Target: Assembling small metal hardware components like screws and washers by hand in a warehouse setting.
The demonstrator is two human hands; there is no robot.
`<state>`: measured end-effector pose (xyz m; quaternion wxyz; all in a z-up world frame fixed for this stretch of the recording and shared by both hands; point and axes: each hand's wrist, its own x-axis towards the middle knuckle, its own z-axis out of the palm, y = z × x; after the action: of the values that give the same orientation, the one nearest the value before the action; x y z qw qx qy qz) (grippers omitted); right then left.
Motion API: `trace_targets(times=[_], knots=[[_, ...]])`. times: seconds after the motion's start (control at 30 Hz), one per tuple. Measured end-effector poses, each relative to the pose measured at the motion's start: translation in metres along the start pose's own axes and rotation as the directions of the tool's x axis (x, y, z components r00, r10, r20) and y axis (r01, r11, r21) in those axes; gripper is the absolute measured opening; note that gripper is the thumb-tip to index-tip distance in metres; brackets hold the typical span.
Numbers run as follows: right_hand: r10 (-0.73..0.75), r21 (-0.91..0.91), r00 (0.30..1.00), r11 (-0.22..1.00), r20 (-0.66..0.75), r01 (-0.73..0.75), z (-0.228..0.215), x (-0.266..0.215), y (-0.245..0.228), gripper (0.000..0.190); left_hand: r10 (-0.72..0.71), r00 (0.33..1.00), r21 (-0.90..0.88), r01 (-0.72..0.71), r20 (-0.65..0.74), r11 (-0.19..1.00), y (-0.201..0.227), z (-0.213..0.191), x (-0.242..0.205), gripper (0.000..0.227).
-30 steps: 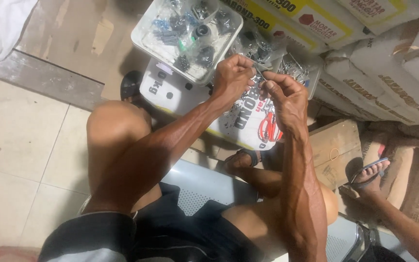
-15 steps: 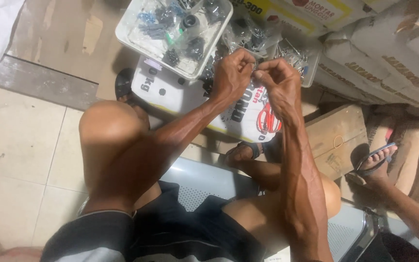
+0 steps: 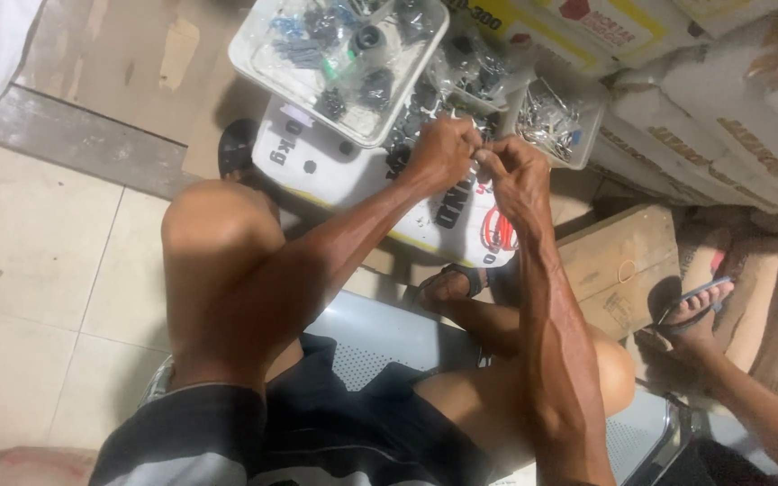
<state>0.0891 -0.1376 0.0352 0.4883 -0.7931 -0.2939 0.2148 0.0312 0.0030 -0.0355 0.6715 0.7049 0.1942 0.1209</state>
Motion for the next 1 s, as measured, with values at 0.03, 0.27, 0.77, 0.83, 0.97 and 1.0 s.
trace_targets(times=[0.03, 0.27, 0.77, 0.83, 0.97, 1.0], knots=[[-0.003, -0.003, 1.000, 1.000, 0.009, 0.003, 0.002, 0.002, 0.016, 0.010, -0.001, 1.000, -0.003, 0.001, -0.009, 1.000, 0.005, -0.001, -0.009, 0.021], [0.128, -0.527, 0.987, 0.835, -0.100, -0.162, 0.023, -0.002, 0.087, 0.018, -0.346, 0.926, 0.553, 0.211, 0.152, 0.806, -0.007, -0.013, -0.041, 0.023], [0.432, -0.637, 0.871, 0.608, -0.236, -0.474, 0.013, -0.018, 0.126, 0.019, -0.119, 0.993, 0.781, 0.057, 0.023, 0.622, -0.032, -0.030, -0.042, 0.021], [0.432, -0.636, 0.875, 0.617, -0.218, -0.463, 0.016, -0.018, 0.115, 0.022, -0.093, 0.996, 0.733, 0.051, 0.017, 0.678, -0.034, -0.033, -0.038, 0.023], [0.448, -0.696, 0.887, 0.603, -0.108, -0.389, 0.009, -0.011, 0.153, 0.012, -0.020, 0.999, 0.734, 0.044, -0.041, 0.678, -0.010, -0.039, -0.030, 0.030], [0.417, -0.736, 0.909, 0.606, -0.030, -0.302, 0.004, -0.010, 0.163, 0.014, 0.011, 0.998, 0.731, 0.041, -0.067, 0.681, 0.002, -0.040, -0.028, 0.034]])
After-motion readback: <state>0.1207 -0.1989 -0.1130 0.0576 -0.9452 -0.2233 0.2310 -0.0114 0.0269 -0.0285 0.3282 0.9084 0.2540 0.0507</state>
